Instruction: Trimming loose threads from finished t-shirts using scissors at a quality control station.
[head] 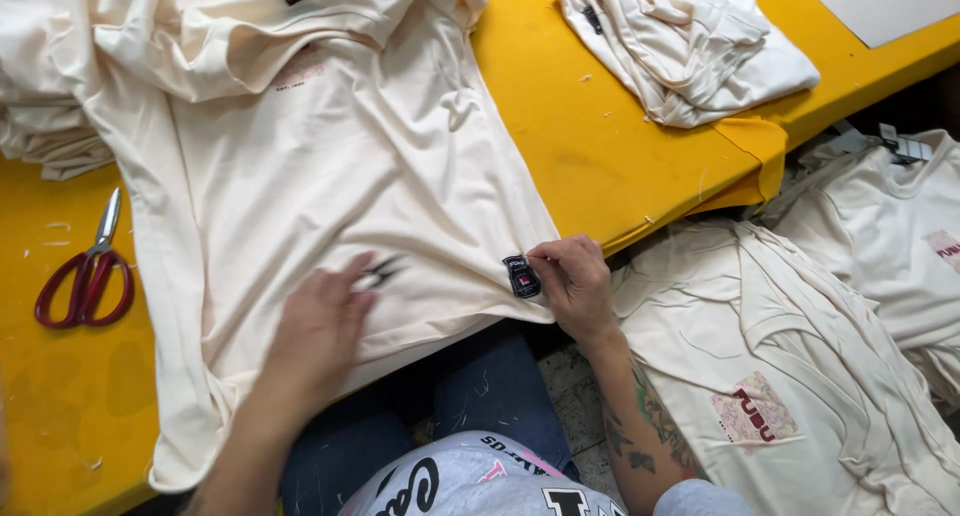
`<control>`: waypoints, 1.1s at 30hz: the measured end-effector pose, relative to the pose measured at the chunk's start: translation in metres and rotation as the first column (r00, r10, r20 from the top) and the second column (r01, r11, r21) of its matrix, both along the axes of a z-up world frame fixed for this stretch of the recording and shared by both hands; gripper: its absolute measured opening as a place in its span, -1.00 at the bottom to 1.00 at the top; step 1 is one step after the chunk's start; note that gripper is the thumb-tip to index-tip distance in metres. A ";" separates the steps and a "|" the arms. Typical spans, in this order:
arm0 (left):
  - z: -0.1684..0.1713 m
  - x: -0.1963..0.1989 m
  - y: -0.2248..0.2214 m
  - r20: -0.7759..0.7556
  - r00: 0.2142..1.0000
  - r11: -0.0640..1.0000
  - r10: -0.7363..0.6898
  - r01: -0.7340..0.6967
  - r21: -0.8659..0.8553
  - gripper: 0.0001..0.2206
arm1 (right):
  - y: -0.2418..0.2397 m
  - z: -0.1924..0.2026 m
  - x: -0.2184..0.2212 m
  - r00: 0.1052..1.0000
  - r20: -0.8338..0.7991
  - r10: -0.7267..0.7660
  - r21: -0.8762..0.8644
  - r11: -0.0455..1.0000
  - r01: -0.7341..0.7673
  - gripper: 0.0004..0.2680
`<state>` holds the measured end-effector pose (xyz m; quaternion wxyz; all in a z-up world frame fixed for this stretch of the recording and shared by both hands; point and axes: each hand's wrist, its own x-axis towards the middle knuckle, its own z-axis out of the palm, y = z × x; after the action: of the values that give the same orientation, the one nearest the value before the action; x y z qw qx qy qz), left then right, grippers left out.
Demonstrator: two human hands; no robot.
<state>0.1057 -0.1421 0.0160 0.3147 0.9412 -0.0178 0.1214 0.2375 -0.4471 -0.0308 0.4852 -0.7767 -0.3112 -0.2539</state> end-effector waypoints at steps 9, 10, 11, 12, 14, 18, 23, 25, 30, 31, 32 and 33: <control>-0.030 0.061 -0.082 0.263 0.952 0.885 -0.159 0.019 0.465 -0.76 | 0.000 -0.002 -0.001 1.000 0.009 0.001 0.007 1.000 -0.001 -0.98; -0.029 0.062 -0.084 0.262 0.952 0.884 -0.160 0.020 0.466 -0.76 | 0.001 -0.002 0.000 1.000 0.008 0.001 0.008 1.000 -0.001 -0.98; -0.028 0.063 -0.086 0.259 0.950 0.886 -0.176 0.038 0.463 -0.78 | 0.001 -0.002 0.000 1.000 0.008 0.003 0.003 1.000 -0.003 -0.98; -0.027 0.065 -0.089 0.256 0.947 0.887 -0.194 0.058 0.458 -0.80 | 0.000 -0.002 0.000 1.000 0.009 0.004 -0.004 1.000 -0.004 -0.98; -0.032 0.067 -0.089 0.254 0.947 0.889 -0.197 0.063 0.454 -0.81 | 0.000 -0.003 0.000 1.000 0.005 -0.001 -0.002 1.000 0.001 -0.98; -0.028 0.062 -0.075 0.326 0.934 0.907 -0.143 -0.008 0.421 -0.82 | 0.000 -0.008 0.000 0.992 -0.113 -0.049 0.126 0.990 0.064 -0.95; -0.036 0.018 0.046 0.384 0.910 0.822 0.159 -0.337 0.459 -0.75 | -0.009 -0.019 0.005 0.979 -0.190 -0.066 0.212 0.971 0.107 -0.93; -0.025 -0.019 0.075 0.326 0.901 0.755 0.286 -0.421 0.503 -0.70 | -0.010 -0.015 0.007 0.978 -0.204 -0.045 0.216 0.972 0.090 -0.93; 0.024 -0.059 0.067 -0.116 0.876 0.857 0.468 -0.417 0.303 -0.60 | -0.015 0.006 -0.002 0.943 -0.328 0.059 0.120 0.993 -0.020 -0.85; 0.013 -0.055 0.063 -0.119 0.881 0.862 0.457 -0.407 0.302 -0.60 | -0.012 0.005 -0.003 0.943 -0.330 0.047 0.118 0.993 -0.008 -0.85; 0.003 -0.048 0.057 0.011 0.933 0.896 0.361 -0.350 0.275 -0.61 | -0.011 0.005 -0.002 0.958 -0.283 0.044 0.100 0.995 -0.016 -0.84; -0.007 -0.041 0.051 0.144 0.955 0.924 0.259 -0.288 0.253 -0.61 | -0.010 0.005 -0.002 0.971 -0.236 0.043 0.082 0.996 -0.024 -0.83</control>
<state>0.0643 -0.0906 0.0089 0.1614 0.9607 0.0804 0.2113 0.2358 -0.4573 -0.0257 0.5532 -0.7766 -0.2537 -0.1630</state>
